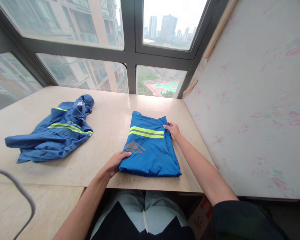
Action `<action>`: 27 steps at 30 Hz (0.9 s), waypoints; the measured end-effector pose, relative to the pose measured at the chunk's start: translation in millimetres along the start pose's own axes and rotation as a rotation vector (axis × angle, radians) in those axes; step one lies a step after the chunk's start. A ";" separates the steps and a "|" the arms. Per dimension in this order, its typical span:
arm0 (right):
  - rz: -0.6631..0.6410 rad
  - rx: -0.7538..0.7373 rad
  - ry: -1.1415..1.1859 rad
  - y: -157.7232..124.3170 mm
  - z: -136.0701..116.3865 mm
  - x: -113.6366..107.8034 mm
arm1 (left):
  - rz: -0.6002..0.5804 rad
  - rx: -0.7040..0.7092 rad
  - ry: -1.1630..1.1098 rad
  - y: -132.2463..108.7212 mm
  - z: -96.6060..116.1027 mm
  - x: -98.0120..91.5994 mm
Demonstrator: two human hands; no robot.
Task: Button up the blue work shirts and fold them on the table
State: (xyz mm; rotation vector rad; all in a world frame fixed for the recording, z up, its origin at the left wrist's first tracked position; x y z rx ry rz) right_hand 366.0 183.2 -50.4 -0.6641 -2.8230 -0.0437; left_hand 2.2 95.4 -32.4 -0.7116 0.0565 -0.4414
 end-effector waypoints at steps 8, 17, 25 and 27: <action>0.045 0.005 -0.001 0.6 -1.0 -5.8 | 0.037 0.120 0.023 6.6 -1.0 -1.7; 0.086 -0.105 -0.287 -16.5 -15.9 -2.9 | -0.166 -0.116 -0.103 -14.3 -24.1 7.0; 0.113 -0.307 -0.846 -29.4 -64.1 42.0 | -0.131 -0.013 -0.042 -9.2 -36.9 2.5; 0.005 -0.486 -1.091 -39.6 -75.2 92.2 | -0.110 0.024 -0.013 -1.4 -38.5 3.9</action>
Point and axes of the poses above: each hand's wrist, its own y-axis towards the middle knuckle, its own x-axis out of the palm, z = x × y, the point moved 10 cm from there along y, towards the middle knuckle, and after that the axes turned 10 degrees about y, right-handed, at the moved point
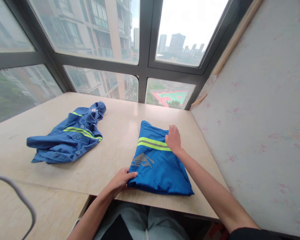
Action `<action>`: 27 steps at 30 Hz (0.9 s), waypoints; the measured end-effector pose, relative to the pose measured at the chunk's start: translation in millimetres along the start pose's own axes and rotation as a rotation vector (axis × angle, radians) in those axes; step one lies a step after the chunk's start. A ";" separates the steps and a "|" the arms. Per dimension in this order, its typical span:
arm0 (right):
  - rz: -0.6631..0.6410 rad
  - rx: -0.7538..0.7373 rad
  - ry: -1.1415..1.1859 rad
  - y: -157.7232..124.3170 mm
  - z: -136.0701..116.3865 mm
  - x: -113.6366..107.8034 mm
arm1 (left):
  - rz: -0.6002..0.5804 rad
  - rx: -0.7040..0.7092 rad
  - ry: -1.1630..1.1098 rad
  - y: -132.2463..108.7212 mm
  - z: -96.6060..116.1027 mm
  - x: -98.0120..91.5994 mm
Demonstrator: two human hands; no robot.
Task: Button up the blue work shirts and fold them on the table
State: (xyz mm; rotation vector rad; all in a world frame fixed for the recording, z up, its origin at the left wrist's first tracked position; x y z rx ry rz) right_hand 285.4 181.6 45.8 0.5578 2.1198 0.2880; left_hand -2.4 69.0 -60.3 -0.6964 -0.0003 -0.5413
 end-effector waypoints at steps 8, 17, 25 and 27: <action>-0.390 -0.176 -0.092 5.9 -87.6 120.8 | 0.084 0.244 0.228 11.5 12.8 -7.2; -0.461 -0.204 -0.071 5.9 -66.6 144.0 | 0.132 0.267 0.339 10.2 18.2 -9.4; -0.474 -0.181 0.232 20.0 -53.5 132.9 | 0.097 0.032 0.207 -9.2 -1.2 0.7; -0.444 -0.140 0.312 22.2 -49.9 121.2 | 0.083 0.023 0.197 -9.0 -2.1 2.5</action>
Point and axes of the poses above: each hand's wrist, its own y-axis towards the middle knuckle, its own x-axis out of the palm, z = x × y, the point moved 10 cm from there along y, towards the middle knuckle, and after that the axes turned 10 degrees about y, right-handed, at the moved point
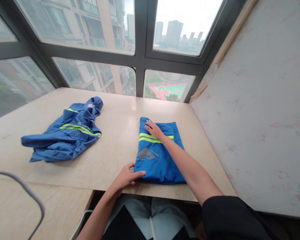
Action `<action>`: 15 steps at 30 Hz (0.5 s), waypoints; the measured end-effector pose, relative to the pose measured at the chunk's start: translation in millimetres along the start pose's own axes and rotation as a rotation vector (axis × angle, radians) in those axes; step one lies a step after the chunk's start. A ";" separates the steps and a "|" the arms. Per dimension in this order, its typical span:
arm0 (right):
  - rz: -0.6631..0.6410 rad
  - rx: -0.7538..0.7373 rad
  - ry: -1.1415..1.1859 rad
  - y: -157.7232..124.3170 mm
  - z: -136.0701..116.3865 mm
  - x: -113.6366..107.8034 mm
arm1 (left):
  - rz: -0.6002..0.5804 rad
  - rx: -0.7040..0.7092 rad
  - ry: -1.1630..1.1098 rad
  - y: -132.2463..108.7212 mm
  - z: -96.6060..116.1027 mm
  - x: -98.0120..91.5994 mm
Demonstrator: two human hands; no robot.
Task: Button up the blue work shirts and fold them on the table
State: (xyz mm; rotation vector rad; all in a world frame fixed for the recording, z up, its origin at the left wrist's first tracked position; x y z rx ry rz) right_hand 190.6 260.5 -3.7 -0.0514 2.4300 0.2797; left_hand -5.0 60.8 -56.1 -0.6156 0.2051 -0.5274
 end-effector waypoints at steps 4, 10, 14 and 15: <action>0.051 -0.109 -0.023 -33.2 -34.7 -13.6 | 0.032 -0.024 -0.013 4.8 -2.2 -2.5; -0.237 -0.385 -0.244 -142.6 -95.7 23.4 | 0.069 -0.011 -0.016 1.6 9.7 -1.4; -0.211 -0.281 -0.324 -179.5 -67.2 5.6 | 0.115 -0.025 0.011 -1.6 14.2 -1.7; -0.181 -0.250 -0.328 -183.0 -57.6 -3.6 | 0.124 -0.020 0.019 -1.9 15.2 -1.5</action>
Point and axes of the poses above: each hand's wrist, its own y-axis towards the middle knuckle, its own x-axis out of the palm, z = x × y, the point moved 10 cm from there along y, towards the middle knuckle, and after that the axes turned 10 degrees about y, right-handed, at the moved point
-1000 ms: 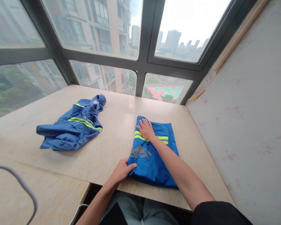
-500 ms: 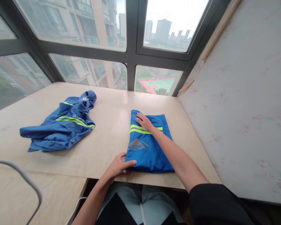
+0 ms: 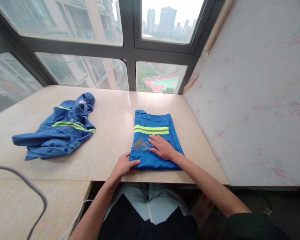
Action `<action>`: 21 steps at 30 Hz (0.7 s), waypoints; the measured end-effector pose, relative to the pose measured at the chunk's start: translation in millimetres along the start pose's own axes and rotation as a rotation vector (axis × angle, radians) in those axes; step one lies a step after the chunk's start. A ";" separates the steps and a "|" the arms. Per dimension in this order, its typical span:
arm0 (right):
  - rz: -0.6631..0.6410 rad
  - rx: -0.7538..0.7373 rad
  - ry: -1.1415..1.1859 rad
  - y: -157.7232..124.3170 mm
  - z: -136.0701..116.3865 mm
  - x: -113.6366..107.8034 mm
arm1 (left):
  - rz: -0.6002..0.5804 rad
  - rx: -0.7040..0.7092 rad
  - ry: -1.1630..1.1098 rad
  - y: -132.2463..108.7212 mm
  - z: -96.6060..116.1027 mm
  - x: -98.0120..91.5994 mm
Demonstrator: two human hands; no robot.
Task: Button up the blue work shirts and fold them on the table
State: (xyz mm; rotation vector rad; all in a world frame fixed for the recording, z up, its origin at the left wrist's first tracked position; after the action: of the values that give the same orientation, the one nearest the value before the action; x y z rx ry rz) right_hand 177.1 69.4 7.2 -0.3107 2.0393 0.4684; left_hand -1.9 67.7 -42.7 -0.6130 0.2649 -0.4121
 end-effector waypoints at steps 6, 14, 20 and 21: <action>0.129 0.140 -0.030 -22.3 39.1 -24.0 | 0.029 -0.027 0.052 -1.3 -1.7 4.3; 0.173 0.215 -0.004 -34.7 64.3 -28.8 | 0.008 -0.029 0.117 0.9 -2.1 10.5; 0.137 0.191 0.018 -45.7 70.7 -30.6 | -0.107 0.045 0.093 -5.9 0.6 23.3; 0.131 0.192 0.016 -48.5 71.2 -31.4 | -0.135 0.061 0.074 -8.2 0.5 26.0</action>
State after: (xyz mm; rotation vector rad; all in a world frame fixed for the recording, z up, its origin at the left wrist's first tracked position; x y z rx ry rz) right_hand 267.2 59.0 -6.6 -0.0649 2.1099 0.3467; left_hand 18.9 50.3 -40.4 -0.5579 0.2808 -0.5718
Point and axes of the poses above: each hand's wrist, its own y-axis towards the middle knuckle, its own x-axis out of the palm, z = x × y, the point moved 10 cm from there along y, towards the middle knuckle, and after that the axes turned 10 degrees about y, right-handed, at the moved point
